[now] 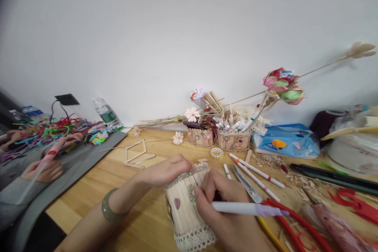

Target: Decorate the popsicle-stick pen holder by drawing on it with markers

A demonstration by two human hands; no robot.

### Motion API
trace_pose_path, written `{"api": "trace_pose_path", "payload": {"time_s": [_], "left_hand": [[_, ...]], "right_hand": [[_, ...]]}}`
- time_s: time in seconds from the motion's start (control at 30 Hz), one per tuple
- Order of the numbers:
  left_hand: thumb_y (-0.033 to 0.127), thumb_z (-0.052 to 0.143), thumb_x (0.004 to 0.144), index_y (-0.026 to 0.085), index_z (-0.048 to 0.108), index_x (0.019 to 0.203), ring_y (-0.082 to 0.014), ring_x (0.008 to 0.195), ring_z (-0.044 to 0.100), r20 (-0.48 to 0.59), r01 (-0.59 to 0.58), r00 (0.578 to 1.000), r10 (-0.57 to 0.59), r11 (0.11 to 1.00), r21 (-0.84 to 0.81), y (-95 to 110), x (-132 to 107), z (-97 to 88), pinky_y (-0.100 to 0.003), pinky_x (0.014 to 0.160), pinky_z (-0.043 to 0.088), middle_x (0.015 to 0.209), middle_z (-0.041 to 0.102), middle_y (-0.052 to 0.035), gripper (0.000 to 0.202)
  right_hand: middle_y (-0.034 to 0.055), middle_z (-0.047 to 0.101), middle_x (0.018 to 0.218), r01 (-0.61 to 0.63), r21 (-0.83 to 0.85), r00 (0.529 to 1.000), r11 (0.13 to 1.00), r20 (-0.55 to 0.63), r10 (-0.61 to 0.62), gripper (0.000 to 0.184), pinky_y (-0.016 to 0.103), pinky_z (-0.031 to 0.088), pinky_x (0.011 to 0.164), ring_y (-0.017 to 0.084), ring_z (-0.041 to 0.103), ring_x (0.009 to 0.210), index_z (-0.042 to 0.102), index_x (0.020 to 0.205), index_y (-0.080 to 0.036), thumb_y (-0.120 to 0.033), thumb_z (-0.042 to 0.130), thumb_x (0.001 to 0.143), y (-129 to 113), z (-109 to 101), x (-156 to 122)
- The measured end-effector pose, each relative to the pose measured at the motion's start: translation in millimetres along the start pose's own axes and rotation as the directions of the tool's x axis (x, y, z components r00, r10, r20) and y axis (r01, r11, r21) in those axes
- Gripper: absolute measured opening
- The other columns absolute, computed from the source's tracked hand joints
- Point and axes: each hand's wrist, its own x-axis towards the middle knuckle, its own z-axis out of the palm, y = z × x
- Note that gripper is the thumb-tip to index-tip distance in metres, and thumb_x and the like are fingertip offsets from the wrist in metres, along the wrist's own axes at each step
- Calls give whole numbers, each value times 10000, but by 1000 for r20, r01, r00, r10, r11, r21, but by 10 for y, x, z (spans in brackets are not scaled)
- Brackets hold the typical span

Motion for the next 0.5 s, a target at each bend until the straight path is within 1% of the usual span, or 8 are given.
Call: {"api": "trace_pose_path", "payload": {"time_s": [0.07,0.17,0.23,0.3,0.37,0.5], "left_hand": [[426,354,727,188,410,633,-151,725,410,-4,14,1000,-14,1000,-1,-4,-1,-1,-235,617,347,660,396,13,262],[416,359,733,186,415,638,-144,711,406,4,2,1000,-2,1000,-13,-6,-5,-1,-229,604,345,651,394,16,256],[405,361,741,186,413,634,-135,684,400,8,-16,1000,16,999,-36,-6,-5,3,-224,579,337,642,387,22,249],[397,364,743,187,405,618,-128,655,389,12,-27,1000,27,998,-55,-6,-4,7,-223,554,327,629,379,26,248],[398,370,745,188,397,604,-125,644,381,11,-24,1000,24,998,-65,-8,-2,10,-222,542,320,622,373,28,254],[388,386,745,186,391,590,-123,651,380,-3,-4,1000,4,999,-52,-25,1,9,-218,546,318,622,371,29,255]], "right_hand": [[-65,386,485,-19,9,1000,1000,4,19,326,206,326,397,96,380,431,289,555,-228,-209,500,803,-18,2,7],[-62,378,481,-77,47,997,996,5,77,325,217,314,399,99,370,431,296,543,-229,-230,508,790,-52,6,0],[-64,357,480,-127,97,990,987,-50,132,336,223,302,405,100,355,436,292,535,-229,-239,523,778,-63,8,-9],[-65,350,479,-148,139,980,979,-111,164,341,226,300,408,102,353,438,295,531,-229,-236,542,766,-57,9,-14],[-61,365,478,-126,144,983,982,-116,143,339,227,313,407,105,366,438,307,526,-228,-228,552,762,-42,7,-12],[-62,375,464,-76,91,996,993,-43,80,335,221,313,389,103,372,419,304,526,-227,-206,533,769,-30,-1,4]]}}
